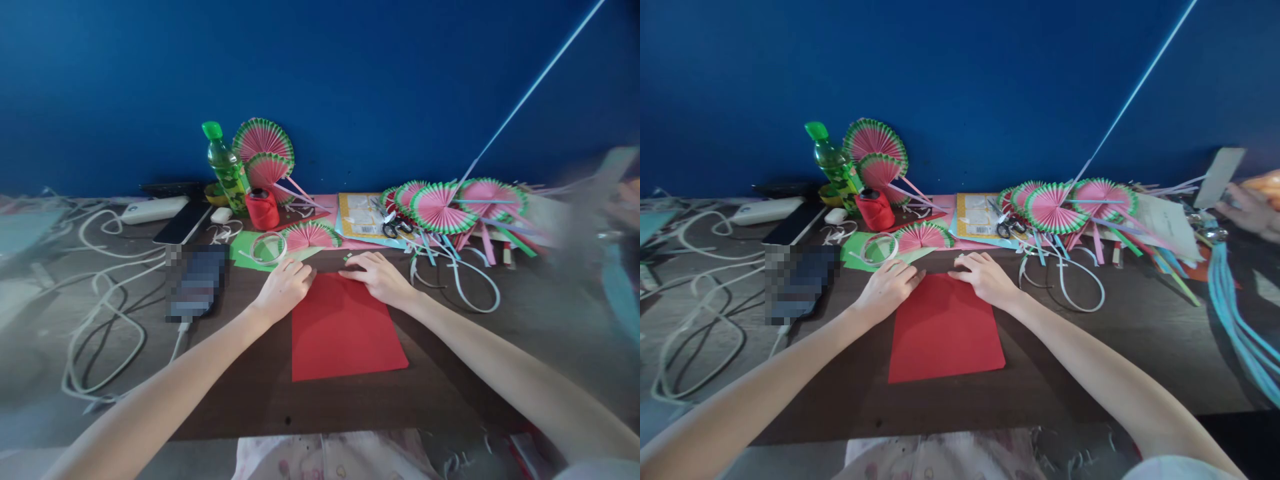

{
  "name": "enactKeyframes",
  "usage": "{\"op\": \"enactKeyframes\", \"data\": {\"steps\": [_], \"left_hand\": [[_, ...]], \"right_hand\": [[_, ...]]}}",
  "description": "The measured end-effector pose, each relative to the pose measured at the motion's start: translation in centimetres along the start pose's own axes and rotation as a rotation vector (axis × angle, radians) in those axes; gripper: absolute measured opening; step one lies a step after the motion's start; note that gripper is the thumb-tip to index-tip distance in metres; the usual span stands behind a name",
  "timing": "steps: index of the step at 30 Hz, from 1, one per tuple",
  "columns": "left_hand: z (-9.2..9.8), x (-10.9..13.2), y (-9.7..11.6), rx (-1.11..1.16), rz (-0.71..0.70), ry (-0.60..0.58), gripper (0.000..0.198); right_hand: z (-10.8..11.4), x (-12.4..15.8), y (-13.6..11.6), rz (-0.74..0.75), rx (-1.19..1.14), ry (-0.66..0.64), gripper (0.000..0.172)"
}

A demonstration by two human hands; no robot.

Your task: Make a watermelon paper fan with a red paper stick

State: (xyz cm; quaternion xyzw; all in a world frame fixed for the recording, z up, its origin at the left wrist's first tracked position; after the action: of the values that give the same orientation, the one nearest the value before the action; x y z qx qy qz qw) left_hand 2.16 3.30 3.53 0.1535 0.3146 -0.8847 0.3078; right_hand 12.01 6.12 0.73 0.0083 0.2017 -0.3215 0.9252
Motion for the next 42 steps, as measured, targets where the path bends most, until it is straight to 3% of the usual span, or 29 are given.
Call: {"op": "enactKeyframes", "data": {"steps": [16, 22, 29, 36, 42], "left_hand": [[0.2, 0.1, 0.8, -0.07, -0.083, -0.056, 0.029], [0.5, 0.3, 0.7, -0.076, -0.085, -0.058, 0.029], [0.3, 1.3, -0.1, 0.013, 0.027, -0.114, 0.029], [-0.3, 2.3, -0.1, -0.019, 0.05, -0.222, 0.037], [-1.2, 2.0, 0.0, 0.04, 0.102, -0.366, 0.046]], "right_hand": [[0.5, 0.5, -1.0, 0.026, 0.185, 0.013, 0.037], [0.9, 1.2, -1.0, -0.025, 0.14, 0.024, 0.036], [1.2, 2.5, 0.2, -0.095, 0.055, 0.024, 0.043], [2.5, 4.0, 1.5, -0.164, 0.082, 0.059, 0.038], [3.1, 3.7, 1.5, -0.184, 0.073, 0.088, 0.036]]}}
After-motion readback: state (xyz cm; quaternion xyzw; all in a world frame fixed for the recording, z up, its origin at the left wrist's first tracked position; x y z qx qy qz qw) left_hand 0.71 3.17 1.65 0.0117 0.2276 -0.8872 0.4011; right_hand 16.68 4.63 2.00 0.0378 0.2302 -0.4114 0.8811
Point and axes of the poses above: each hand's wrist, its own x-axis away from the middle knuckle, its own z-axis out of the back of the hand, y = z × x, the point moved 10 cm from there along -x, towards the middle knuckle, and after that the axes turned 4 degrees about -x, right-handed, at the moved point
